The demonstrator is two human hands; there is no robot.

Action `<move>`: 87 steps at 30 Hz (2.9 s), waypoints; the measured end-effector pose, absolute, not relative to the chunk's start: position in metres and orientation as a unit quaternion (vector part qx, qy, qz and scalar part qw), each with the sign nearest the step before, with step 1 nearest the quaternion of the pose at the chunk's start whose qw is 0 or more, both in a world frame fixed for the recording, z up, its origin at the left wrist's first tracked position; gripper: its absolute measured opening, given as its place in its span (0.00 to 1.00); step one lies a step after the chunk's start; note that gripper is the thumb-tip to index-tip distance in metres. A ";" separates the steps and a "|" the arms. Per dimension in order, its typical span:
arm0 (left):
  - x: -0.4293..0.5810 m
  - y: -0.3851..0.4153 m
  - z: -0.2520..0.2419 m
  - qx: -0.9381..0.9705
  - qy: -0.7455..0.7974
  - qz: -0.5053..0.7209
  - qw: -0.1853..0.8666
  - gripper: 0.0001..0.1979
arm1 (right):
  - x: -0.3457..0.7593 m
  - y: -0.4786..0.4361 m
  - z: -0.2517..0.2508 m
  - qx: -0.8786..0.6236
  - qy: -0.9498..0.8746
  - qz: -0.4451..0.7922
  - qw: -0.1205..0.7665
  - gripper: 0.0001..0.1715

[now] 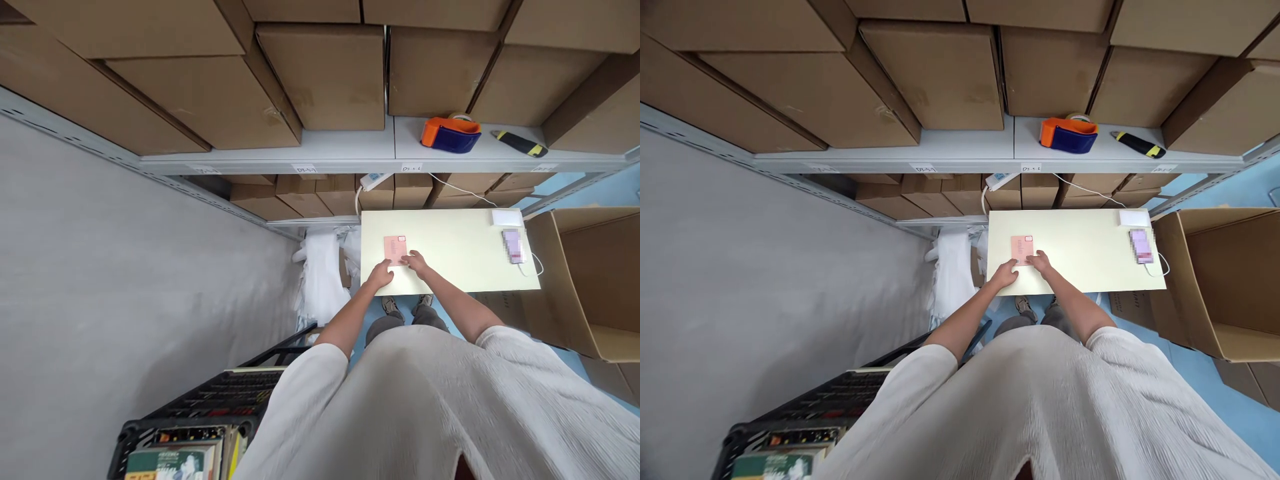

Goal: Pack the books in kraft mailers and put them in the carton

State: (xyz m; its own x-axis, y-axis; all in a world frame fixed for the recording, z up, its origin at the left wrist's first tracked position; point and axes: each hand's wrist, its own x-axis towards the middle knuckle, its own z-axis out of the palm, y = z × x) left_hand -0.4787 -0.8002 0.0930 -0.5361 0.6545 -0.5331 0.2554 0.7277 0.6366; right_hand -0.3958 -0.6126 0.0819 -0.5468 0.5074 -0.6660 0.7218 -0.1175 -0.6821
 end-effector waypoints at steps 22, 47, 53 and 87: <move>-0.492 -0.759 0.108 0.139 0.789 0.474 0.365 0.29 | -0.418 -0.617 0.124 0.340 0.808 -0.474 0.083 0.11; -0.463 -0.804 0.103 0.434 0.816 0.087 0.371 0.39 | -0.349 -0.609 0.089 0.023 0.950 -0.183 0.251 0.50; -0.486 -0.807 0.110 0.388 0.844 0.064 0.365 0.37 | -0.386 -0.618 0.094 0.022 0.933 -0.190 0.306 0.55; -0.570 -0.811 0.111 0.275 0.876 0.070 0.389 0.33 | -0.510 -0.625 0.087 -0.014 0.923 -0.196 0.331 0.49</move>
